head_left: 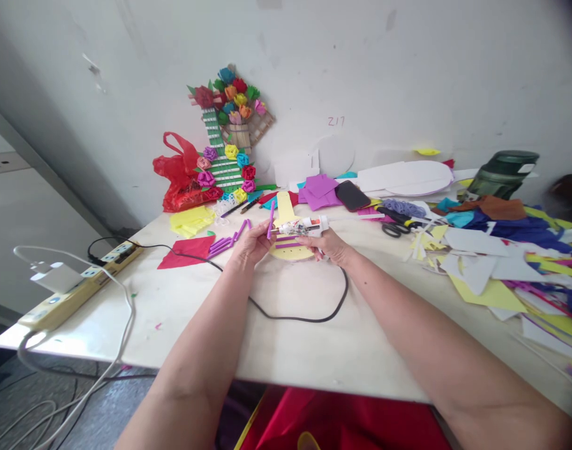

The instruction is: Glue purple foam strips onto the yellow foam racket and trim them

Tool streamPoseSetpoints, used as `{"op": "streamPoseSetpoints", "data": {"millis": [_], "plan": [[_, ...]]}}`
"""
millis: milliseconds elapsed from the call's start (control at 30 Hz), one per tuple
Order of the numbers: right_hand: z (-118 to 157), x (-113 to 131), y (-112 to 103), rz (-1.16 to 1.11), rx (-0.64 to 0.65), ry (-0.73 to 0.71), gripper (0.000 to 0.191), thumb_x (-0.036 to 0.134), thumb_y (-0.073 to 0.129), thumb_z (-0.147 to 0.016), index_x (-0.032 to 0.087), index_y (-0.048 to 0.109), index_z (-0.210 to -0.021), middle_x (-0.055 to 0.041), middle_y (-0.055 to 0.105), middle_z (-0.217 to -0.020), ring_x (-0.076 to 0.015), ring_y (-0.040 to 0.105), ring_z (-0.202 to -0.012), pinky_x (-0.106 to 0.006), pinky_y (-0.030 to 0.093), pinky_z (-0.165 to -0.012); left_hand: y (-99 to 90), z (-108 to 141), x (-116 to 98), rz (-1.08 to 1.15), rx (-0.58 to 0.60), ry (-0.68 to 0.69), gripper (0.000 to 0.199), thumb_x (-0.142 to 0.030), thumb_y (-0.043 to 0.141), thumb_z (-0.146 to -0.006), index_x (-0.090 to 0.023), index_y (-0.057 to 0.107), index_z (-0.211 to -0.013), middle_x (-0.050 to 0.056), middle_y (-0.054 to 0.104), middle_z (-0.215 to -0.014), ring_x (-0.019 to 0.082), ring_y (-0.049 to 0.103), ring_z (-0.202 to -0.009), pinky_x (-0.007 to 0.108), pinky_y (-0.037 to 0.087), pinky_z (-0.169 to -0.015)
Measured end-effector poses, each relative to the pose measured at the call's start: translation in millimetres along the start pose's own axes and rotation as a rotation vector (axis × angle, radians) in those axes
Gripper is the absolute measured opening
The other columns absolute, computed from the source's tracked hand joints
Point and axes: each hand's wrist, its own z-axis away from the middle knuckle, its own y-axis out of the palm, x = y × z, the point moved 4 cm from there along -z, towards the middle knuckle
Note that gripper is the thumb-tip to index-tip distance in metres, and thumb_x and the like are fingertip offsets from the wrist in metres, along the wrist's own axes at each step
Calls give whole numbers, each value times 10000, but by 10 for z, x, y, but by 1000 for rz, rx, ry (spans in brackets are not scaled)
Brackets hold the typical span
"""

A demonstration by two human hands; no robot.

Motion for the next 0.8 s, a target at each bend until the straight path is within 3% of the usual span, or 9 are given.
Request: {"op": "streamPoseSetpoints", "data": {"millis": [333,667,800], "plan": [[-21,-38,-5,64,27,-5,263,341,728,-578,149,548,-588,67,472,-409,-47,364,-275,-183,322,-256,-20,-9,-11,-12,-12,11,148,-34,521,-753,-62,643,-831,48,593,-630,74,523,-512,183,471,-499],[2,-62,-5,38,119,27,269,347,714,-596,147,536,-567,59,478,-420,-49,376,-268,-181,315,-256,-36,-45,-48,5,85,46,151,-50,543,-725,-63,640,-840,25,543,-614,61,486,-505,176,442,-502],[20,-9,5,4,82,15,282,358,723,-581,145,539,-557,58,481,-414,-45,372,-261,-185,327,-267,-34,-40,-51,-37,28,71,137,-49,550,-718,-58,648,-813,37,573,-624,70,526,-539,176,459,-517]]}}
